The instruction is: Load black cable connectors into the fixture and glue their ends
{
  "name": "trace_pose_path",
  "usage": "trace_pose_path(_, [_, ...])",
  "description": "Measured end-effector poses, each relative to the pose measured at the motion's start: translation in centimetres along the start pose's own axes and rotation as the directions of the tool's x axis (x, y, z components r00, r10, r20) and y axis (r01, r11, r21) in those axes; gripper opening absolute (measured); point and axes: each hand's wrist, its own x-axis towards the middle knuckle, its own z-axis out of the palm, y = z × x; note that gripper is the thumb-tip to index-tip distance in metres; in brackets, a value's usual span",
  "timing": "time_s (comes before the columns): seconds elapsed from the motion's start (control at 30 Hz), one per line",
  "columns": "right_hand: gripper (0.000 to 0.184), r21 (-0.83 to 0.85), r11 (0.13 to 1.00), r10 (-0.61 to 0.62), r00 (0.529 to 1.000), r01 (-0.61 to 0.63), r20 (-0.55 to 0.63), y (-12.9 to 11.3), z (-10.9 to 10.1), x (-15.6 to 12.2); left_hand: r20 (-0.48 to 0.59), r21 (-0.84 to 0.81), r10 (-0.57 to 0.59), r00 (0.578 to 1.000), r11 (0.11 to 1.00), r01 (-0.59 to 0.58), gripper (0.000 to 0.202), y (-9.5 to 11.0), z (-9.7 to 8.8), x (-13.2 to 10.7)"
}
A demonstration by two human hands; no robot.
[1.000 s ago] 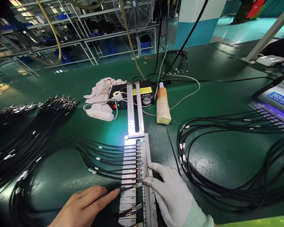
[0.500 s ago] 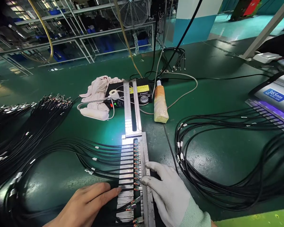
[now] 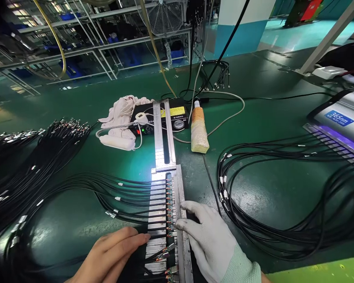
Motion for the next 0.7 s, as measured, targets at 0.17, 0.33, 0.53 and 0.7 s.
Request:
trace_pose_path(0.17, [0.041, 0.014, 1.000, 0.006, 1.000, -0.006, 0.012, 0.0, 0.0, 0.0, 0.014, -0.088, -0.059, 0.998, 0.994, 0.060, 0.032, 0.3, 0.0, -0.2])
trace_pose_path(0.33, [0.041, 0.014, 1.000, 0.015, 1.000, -0.015, 0.023, 0.1, 0.0, -0.1, -0.054, 0.124, 0.080, 0.995, 0.990, -0.073, 0.037, -0.6, 0.9, -1.0])
trace_pose_path(0.53, [0.042, 0.019, 0.999, 0.028, 0.998, -0.029, 0.049, 0.0, -0.1, -0.1, -0.057, 0.290, 0.145, 0.988, 0.949, -0.122, 0.038, -1.0, 1.6, -1.7])
trace_pose_path(0.7, [0.043, 0.012, 1.000, 0.019, 1.000, -0.019, 0.023, 0.1, 0.0, -0.1, -0.045, -0.049, 0.013, 0.999, 0.999, -0.015, 0.033, -1.6, 2.0, -1.8])
